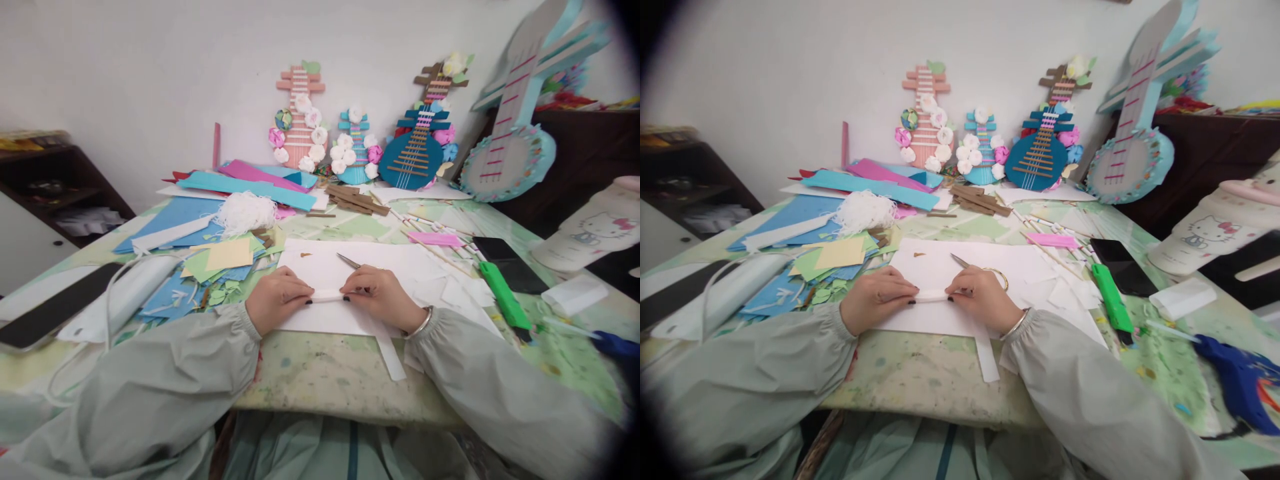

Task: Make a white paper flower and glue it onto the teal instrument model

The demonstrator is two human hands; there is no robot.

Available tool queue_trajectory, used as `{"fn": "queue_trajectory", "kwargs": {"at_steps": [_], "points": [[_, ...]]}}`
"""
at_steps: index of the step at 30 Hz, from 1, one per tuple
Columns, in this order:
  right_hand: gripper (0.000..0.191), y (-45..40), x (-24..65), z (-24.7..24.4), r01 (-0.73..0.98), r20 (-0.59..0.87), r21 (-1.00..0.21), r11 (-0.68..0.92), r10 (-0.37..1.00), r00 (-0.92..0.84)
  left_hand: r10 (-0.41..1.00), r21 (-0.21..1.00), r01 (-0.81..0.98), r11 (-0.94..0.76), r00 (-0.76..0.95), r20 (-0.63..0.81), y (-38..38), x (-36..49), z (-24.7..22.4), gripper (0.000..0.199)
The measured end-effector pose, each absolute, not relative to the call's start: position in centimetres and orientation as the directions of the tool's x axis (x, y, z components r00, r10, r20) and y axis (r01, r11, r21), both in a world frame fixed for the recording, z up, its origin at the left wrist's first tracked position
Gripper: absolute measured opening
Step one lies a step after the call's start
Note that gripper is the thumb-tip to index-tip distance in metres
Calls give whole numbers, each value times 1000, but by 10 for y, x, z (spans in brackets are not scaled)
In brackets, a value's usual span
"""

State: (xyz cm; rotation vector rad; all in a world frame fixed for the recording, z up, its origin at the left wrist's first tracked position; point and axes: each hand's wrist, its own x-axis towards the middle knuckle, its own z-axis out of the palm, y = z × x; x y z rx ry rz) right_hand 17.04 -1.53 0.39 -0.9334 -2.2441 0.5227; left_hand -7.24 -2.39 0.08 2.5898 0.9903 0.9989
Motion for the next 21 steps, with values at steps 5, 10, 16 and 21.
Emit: {"fn": "queue_trajectory", "kwargs": {"at_steps": [5,10,16,21], "points": [[10,-14,172,4,491,368,-584,646,750,-550,619,323,535,-780,586,523,-25,-73,1,12],[19,-13,174,6,569,314,-593,570,814,-488,699,383,588,-713,554,452,-29,-74,0,16],[14,-13,176,4,546,307,-596,589,795,-522,778,449,636,-628,493,390,-30,-74,2,17],[13,-13,175,6,512,361,-532,674,728,-583,839,463,700,-544,444,313,-29,-76,7,23]]}}
